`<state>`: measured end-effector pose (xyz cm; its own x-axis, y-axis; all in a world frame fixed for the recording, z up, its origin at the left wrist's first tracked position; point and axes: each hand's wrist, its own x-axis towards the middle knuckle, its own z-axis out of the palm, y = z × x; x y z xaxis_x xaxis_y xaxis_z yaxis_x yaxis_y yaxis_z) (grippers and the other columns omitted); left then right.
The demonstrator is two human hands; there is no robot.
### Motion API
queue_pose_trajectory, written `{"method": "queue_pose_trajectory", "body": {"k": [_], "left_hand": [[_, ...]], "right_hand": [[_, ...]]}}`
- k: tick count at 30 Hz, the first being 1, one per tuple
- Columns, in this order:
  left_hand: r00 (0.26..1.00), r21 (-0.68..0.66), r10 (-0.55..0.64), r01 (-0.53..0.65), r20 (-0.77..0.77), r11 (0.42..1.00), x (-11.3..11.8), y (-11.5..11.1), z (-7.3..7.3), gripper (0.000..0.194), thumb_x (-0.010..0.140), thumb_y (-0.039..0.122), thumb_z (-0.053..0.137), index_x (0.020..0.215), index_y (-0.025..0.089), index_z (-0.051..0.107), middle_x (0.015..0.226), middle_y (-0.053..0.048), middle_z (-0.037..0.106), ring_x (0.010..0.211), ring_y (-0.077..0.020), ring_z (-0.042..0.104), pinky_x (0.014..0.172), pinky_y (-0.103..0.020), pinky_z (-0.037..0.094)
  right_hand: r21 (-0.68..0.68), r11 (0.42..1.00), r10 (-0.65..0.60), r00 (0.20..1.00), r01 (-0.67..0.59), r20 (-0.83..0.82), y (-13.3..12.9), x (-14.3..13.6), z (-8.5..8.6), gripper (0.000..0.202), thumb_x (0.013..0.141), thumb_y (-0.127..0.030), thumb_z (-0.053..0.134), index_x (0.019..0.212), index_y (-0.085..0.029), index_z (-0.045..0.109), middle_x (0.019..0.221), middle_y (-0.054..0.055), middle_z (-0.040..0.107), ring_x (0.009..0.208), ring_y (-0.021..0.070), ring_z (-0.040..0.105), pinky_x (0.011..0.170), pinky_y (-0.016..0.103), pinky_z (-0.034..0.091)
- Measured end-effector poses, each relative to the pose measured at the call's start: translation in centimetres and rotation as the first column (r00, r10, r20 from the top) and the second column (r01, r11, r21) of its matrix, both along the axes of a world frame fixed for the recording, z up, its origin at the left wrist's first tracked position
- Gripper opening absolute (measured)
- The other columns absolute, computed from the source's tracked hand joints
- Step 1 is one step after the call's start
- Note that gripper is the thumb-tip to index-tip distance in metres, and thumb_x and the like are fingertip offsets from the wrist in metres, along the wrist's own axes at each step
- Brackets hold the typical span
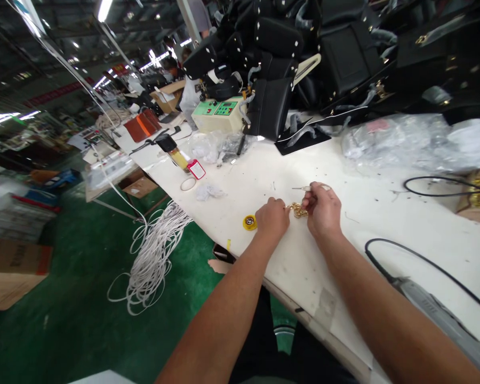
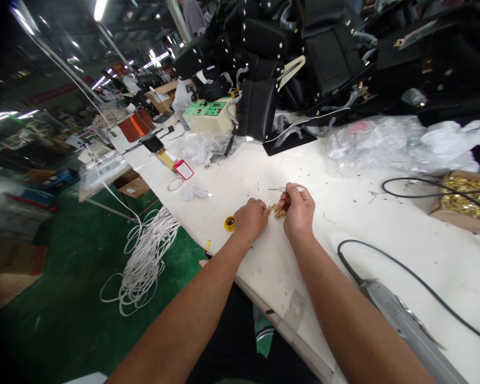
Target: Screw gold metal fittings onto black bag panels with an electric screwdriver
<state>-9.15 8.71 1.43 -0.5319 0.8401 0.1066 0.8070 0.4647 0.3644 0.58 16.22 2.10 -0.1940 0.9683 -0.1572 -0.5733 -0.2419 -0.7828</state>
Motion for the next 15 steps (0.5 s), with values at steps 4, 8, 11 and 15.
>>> {"method": "queue_pose_trajectory", "body": {"k": [4, 8, 11, 15], "left_hand": [[0.997, 0.113, -0.007, -0.002, 0.078, 0.994, 0.3, -1.8, 0.6, 0.012, 0.092, 0.034, 0.073, 0.099, 0.024, 0.075, 0.099, -0.006, 0.077, 0.079, -0.0226, 0.072, 0.073, -0.032, 0.052], [0.905, 0.365, -0.023, -0.147, 0.424, 0.920, 0.6, -6.2, 1.3, 0.016, 0.090, 0.034, 0.075, 0.102, 0.023, 0.077, 0.088, -0.001, 0.078, 0.067, -0.0151, 0.068, 0.069, -0.028, 0.053], [0.775, 0.387, 0.027, -0.345, 0.631, 0.855, 1.2, -10.3, 1.3, 0.023, 0.088, 0.035, 0.075, 0.105, 0.022, 0.078, 0.084, -0.001, 0.076, 0.064, -0.0130, 0.066, 0.063, -0.025, 0.054], [0.652, 0.358, 0.054, -0.482, 0.756, 0.800, 1.7, -14.3, 0.5, 0.029, 0.087, 0.040, 0.074, 0.108, 0.021, 0.080, 0.079, -0.001, 0.073, 0.062, -0.0121, 0.065, 0.054, -0.022, 0.051]], "right_hand": [[-0.009, 0.999, 0.051, 0.999, -0.051, 0.000, -0.6, -0.2, 0.3, 0.025, 0.074, -0.037, 0.081, 0.083, -0.020, 0.064, 0.063, -0.005, 0.060, 0.047, 0.0094, 0.052, 0.042, 0.021, 0.041], [0.016, 0.981, 0.192, 0.981, -0.192, 0.000, -2.2, -0.8, 0.8, 0.024, 0.076, -0.037, 0.080, 0.082, -0.020, 0.064, 0.062, -0.005, 0.060, 0.047, 0.0094, 0.052, 0.044, 0.021, 0.041], [0.039, 0.952, 0.303, 0.953, -0.303, 0.007, -4.3, -1.4, 1.0, 0.025, 0.077, -0.037, 0.081, 0.082, -0.020, 0.064, 0.063, -0.005, 0.060, 0.048, 0.0093, 0.053, 0.046, 0.021, 0.042], [0.046, 0.896, 0.438, 0.897, -0.441, 0.054, -7.5, -1.9, 0.6, 0.025, 0.079, -0.039, 0.082, 0.084, -0.020, 0.066, 0.063, -0.004, 0.060, 0.048, 0.0100, 0.053, 0.047, 0.022, 0.042]]}}
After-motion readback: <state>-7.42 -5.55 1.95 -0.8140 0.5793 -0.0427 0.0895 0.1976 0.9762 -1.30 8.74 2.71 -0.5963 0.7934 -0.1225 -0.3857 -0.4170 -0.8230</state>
